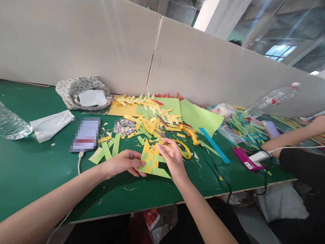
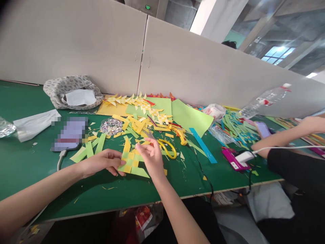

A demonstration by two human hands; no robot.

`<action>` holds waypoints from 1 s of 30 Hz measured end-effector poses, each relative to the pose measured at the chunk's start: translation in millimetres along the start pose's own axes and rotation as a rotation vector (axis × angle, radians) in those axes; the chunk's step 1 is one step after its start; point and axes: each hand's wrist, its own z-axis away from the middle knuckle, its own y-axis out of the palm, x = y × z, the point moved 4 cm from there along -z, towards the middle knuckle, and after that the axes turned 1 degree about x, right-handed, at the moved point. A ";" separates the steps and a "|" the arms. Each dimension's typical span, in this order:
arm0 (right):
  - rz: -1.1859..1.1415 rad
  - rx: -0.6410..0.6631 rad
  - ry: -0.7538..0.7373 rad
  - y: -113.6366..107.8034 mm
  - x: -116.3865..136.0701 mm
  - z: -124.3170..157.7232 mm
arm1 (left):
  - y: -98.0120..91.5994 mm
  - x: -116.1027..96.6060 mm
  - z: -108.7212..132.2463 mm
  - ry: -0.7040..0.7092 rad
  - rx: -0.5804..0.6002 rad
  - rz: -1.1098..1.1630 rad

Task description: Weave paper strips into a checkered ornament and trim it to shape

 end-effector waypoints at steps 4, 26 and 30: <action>0.027 0.016 0.022 0.2 -3.4 -3.0 | -1.7 1.8 -0.8 0.025 0.032 -0.015; 0.286 0.225 0.026 -3.8 -1.9 -6.1 | -56.4 -36.7 59.4 0.136 -0.472 -1.220; 0.305 0.199 -0.029 -1.4 -5.4 -5.8 | -84.7 -45.9 49.2 0.168 -0.647 -1.455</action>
